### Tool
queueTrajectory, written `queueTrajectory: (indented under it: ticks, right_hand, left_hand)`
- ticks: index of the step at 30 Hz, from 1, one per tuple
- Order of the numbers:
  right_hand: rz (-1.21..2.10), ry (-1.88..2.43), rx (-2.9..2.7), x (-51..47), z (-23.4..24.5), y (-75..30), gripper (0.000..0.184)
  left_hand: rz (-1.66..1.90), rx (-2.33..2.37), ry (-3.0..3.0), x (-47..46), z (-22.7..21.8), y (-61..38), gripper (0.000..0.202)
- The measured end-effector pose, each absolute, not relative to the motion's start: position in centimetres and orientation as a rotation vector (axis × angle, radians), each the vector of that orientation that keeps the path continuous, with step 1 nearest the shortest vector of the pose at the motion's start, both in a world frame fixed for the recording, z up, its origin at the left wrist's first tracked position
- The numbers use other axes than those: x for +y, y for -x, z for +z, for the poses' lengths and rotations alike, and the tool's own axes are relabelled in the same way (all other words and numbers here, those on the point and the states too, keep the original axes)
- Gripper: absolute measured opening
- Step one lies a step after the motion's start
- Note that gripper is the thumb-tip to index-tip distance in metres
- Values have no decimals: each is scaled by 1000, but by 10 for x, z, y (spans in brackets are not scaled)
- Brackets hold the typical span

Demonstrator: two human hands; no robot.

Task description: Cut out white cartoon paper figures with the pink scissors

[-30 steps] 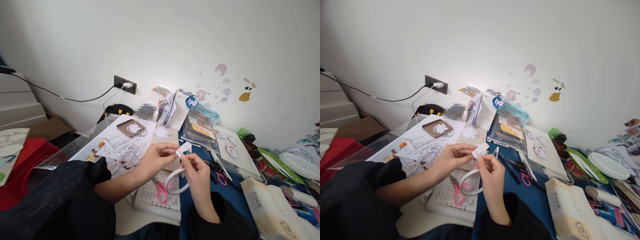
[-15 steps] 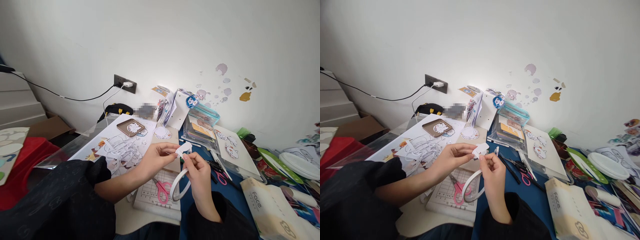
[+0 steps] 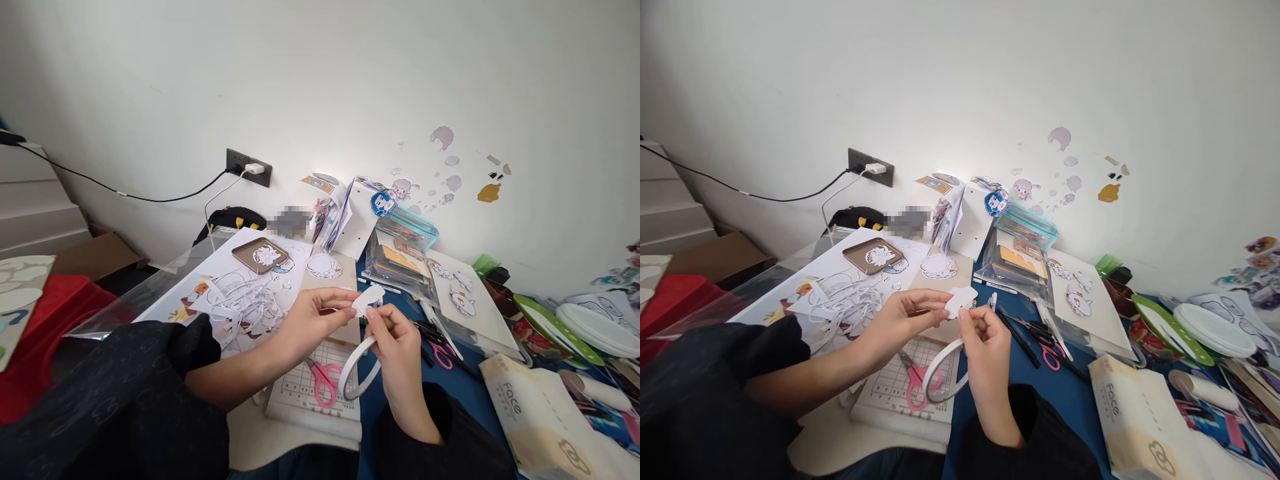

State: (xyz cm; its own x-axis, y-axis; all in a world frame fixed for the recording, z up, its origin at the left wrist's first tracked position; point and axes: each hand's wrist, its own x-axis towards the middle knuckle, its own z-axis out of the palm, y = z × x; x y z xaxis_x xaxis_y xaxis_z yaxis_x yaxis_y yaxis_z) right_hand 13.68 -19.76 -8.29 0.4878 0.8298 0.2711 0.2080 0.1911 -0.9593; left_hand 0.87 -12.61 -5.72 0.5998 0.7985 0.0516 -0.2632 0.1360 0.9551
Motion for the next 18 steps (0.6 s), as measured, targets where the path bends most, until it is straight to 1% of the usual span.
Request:
queueTrajectory:
  ticks: [18]
  right_hand:
    - [516,1387,-1049,-199,-81,-136,29]
  left_hand:
    - [821,543,-1223,-125,-58,-8,17]
